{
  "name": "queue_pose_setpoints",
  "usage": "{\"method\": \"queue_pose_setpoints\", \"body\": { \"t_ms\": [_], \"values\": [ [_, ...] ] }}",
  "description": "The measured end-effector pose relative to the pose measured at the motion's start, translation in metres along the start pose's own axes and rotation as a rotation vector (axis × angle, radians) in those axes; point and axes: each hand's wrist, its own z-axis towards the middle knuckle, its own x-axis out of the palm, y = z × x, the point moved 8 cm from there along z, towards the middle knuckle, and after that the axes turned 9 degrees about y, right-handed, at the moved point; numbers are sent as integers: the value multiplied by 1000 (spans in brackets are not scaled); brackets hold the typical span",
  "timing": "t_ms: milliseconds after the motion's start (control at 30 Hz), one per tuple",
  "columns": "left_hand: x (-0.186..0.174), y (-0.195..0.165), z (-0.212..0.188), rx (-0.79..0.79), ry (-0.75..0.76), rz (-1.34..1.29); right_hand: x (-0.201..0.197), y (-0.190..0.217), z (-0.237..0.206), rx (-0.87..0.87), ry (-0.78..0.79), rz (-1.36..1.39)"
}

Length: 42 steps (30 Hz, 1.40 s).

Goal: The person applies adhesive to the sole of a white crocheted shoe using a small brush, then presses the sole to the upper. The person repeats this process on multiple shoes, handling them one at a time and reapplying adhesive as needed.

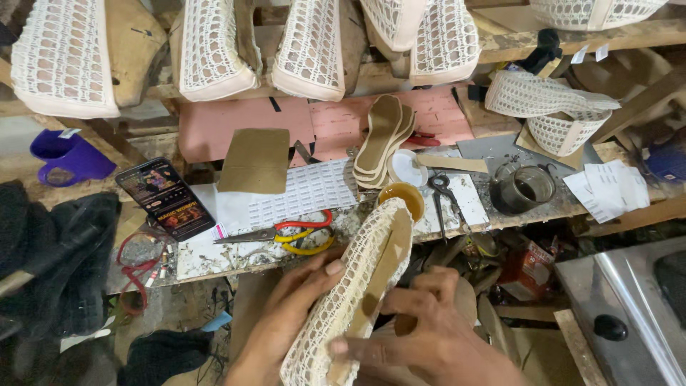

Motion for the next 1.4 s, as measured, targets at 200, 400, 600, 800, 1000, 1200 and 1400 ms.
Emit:
{"method": "queue_pose_setpoints", "body": {
  "t_ms": [200, 400, 600, 800, 1000, 1200, 1400],
  "values": [
    [2, -17, -1, 204, 46, -173, 29, 0, 5, 15, -14, -301],
    [35, -47, -33, 616, 614, -60, -17, -16, 25, 156, -394, 103],
    [-36, -3, -5, 510, -116, 595, -30, -13, 53, 247, -397, 119],
    [-96, 8, -5, 658, -108, -78, -25, -103, 42, 465, -267, -13],
    [-71, -18, -25, 972, 280, 134, 27, -169, 22, 561, -19, -412],
    [-129, 35, -10, 847, -39, 82, 35, -181, 12, 617, -19, -400],
    [-143, 43, -8, 662, -234, 392, 17, -180, 8, 795, -128, 254]
  ]
}}
